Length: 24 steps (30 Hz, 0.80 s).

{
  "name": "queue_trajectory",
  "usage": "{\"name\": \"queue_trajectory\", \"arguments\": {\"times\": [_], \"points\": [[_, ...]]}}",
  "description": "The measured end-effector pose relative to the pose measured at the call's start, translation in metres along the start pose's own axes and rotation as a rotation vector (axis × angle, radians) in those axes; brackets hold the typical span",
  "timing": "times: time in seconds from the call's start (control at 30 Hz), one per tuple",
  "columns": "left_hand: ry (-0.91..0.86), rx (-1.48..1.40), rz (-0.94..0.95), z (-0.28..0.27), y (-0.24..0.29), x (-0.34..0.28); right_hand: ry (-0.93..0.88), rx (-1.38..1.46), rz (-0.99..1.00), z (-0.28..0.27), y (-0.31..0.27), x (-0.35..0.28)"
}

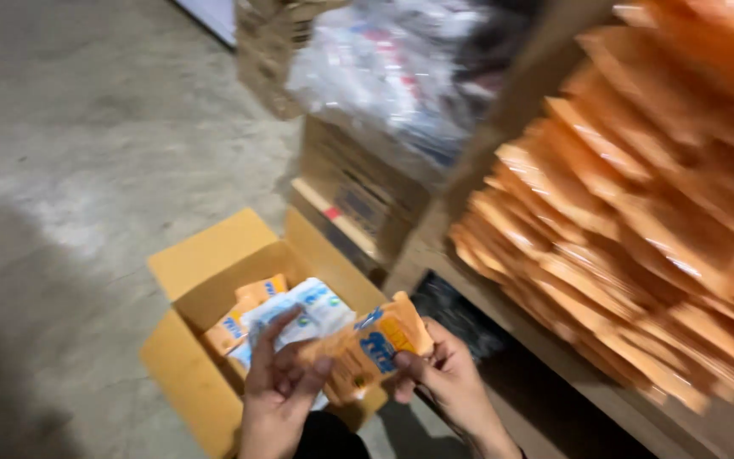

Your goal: Restocking individual bars of soap from a cardboard box onto a low shelf.

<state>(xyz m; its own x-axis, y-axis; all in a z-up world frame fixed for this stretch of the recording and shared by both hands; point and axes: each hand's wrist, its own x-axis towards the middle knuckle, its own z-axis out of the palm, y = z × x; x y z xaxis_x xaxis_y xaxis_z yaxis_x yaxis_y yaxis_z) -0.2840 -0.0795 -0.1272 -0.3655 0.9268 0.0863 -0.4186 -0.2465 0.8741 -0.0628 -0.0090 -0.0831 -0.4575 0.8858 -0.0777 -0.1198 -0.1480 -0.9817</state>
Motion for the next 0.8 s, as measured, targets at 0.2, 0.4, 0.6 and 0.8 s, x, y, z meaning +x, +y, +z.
{"name": "queue_trajectory", "arguments": {"times": [0.2,0.4,0.6,0.8], "points": [[-0.456,0.114,-0.183,0.049,-0.008,-0.043,0.173,0.068,-0.266,-0.038,-0.027,-0.09],[-0.609,-0.108,-0.007,0.12,-0.042,-0.074,0.576,-0.326,-0.51,-0.05,-0.055,-0.182],[-0.787,-0.179,0.456,0.233,0.031,-0.092,0.772,-0.404,-0.772,-0.093,-0.094,-0.243],[-0.811,0.274,0.859,0.314,0.153,-0.081,0.748,-0.186,-0.953,-0.074,-0.229,-0.227]]}}
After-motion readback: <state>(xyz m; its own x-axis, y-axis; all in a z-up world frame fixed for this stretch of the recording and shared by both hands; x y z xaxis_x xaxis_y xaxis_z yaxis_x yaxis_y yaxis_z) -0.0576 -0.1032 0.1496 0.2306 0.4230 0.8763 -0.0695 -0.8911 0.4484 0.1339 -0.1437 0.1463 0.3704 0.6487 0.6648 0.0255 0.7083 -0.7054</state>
